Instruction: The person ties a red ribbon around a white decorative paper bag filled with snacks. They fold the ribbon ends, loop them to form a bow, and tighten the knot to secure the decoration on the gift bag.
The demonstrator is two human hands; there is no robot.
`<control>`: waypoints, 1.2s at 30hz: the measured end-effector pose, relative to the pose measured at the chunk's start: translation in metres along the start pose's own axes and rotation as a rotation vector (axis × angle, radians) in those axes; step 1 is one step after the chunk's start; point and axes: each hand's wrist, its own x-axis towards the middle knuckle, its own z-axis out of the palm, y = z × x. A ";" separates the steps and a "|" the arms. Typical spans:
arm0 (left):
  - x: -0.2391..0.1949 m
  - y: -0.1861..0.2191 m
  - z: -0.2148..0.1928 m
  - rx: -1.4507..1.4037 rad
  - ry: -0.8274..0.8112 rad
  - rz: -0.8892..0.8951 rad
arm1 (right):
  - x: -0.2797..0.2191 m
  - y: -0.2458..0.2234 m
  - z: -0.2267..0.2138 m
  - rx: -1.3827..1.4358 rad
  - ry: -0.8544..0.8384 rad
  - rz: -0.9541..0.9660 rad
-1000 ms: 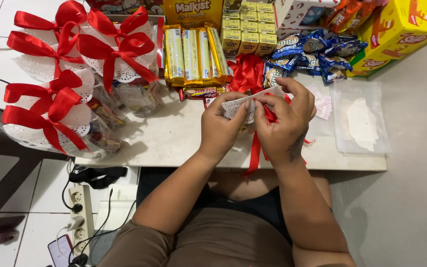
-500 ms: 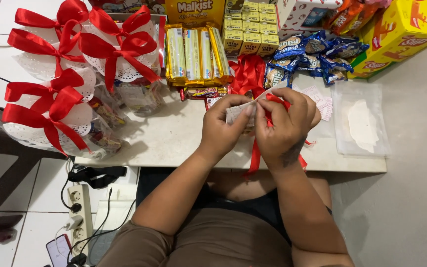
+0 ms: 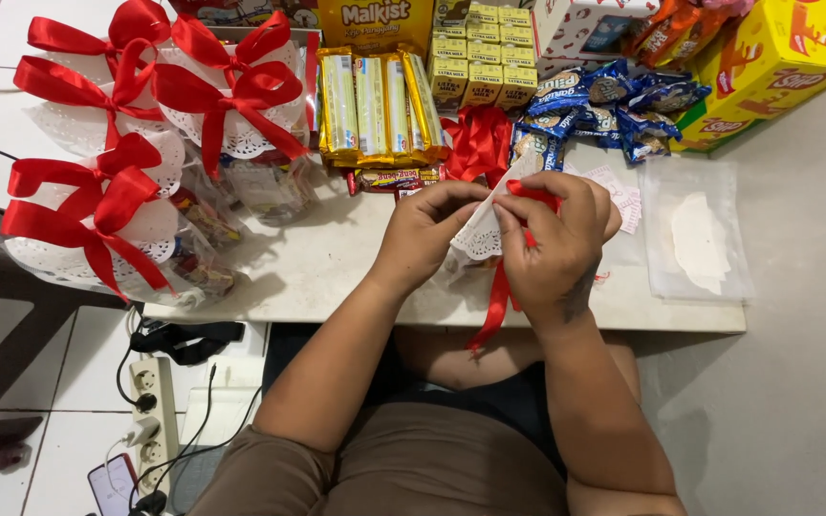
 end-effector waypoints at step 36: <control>-0.014 -0.017 -0.063 0.026 0.168 0.091 | 0.022 0.022 -0.023 0.025 -0.385 -0.029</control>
